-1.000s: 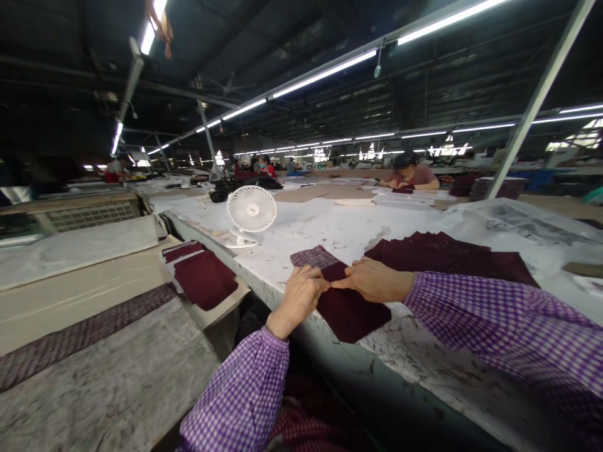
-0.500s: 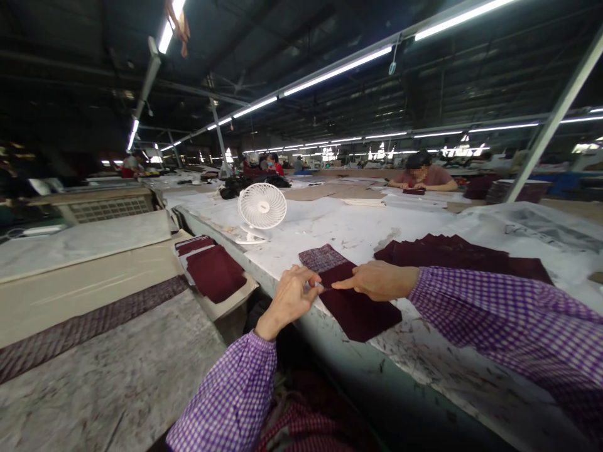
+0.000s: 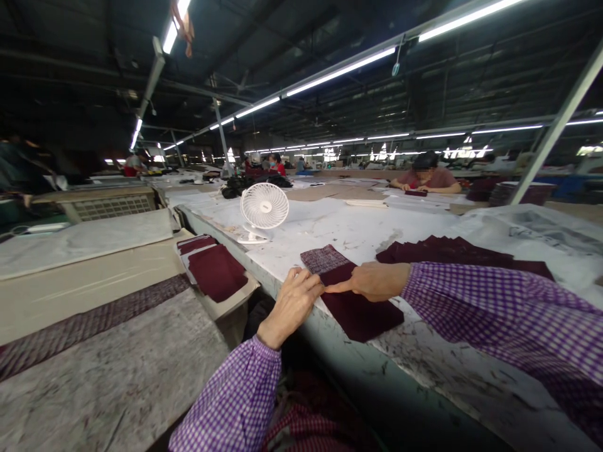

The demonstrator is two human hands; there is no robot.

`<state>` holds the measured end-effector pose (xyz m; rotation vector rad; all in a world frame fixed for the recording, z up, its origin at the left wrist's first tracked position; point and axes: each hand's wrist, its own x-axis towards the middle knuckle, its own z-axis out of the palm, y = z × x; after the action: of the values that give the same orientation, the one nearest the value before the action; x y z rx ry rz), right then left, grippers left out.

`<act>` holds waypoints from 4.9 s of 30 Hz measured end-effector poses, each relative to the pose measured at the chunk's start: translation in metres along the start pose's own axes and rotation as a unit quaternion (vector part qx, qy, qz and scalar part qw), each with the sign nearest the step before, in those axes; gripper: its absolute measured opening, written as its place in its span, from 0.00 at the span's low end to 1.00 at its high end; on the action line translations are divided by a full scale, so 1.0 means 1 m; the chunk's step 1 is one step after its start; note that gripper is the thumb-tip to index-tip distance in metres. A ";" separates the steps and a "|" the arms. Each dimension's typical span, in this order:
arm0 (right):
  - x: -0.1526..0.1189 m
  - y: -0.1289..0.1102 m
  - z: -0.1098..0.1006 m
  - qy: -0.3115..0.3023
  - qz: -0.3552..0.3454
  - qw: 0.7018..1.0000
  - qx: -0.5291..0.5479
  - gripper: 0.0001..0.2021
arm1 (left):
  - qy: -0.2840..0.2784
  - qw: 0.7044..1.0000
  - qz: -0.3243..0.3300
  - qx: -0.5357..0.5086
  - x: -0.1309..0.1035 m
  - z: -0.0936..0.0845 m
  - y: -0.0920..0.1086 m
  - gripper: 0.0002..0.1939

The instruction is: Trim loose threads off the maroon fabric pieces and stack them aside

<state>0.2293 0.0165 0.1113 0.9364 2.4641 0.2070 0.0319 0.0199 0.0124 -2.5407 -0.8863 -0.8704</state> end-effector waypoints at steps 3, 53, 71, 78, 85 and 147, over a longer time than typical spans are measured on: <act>0.000 -0.003 -0.003 -0.013 0.001 0.999 -0.030 0.35 | -0.012 0.996 -0.013 -0.093 0.000 -0.003 -0.007 0.12; -0.004 0.044 0.061 0.232 0.114 0.954 0.153 0.16 | -0.014 0.993 -0.084 -0.082 -0.019 -0.010 0.015 0.16; 0.006 0.031 0.056 0.260 0.039 0.891 0.370 0.07 | -0.001 0.996 -0.054 -0.075 -0.028 0.005 0.003 0.18; -0.039 0.068 0.027 0.343 0.106 0.836 0.415 0.11 | 0.014 0.986 -0.099 -0.136 -0.032 0.002 0.003 0.30; -0.090 0.146 0.084 0.268 0.466 0.766 0.351 0.11 | 0.015 0.987 -0.068 -0.147 -0.020 -0.002 0.006 0.16; -0.056 0.133 0.063 0.545 0.346 0.552 0.528 0.16 | -0.101 0.981 -0.152 -0.069 0.042 0.005 0.017 0.11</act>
<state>0.3746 0.0776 0.1195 3.1032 2.9108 -0.8574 0.0713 0.0283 0.0331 -2.6911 -1.3487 -0.7895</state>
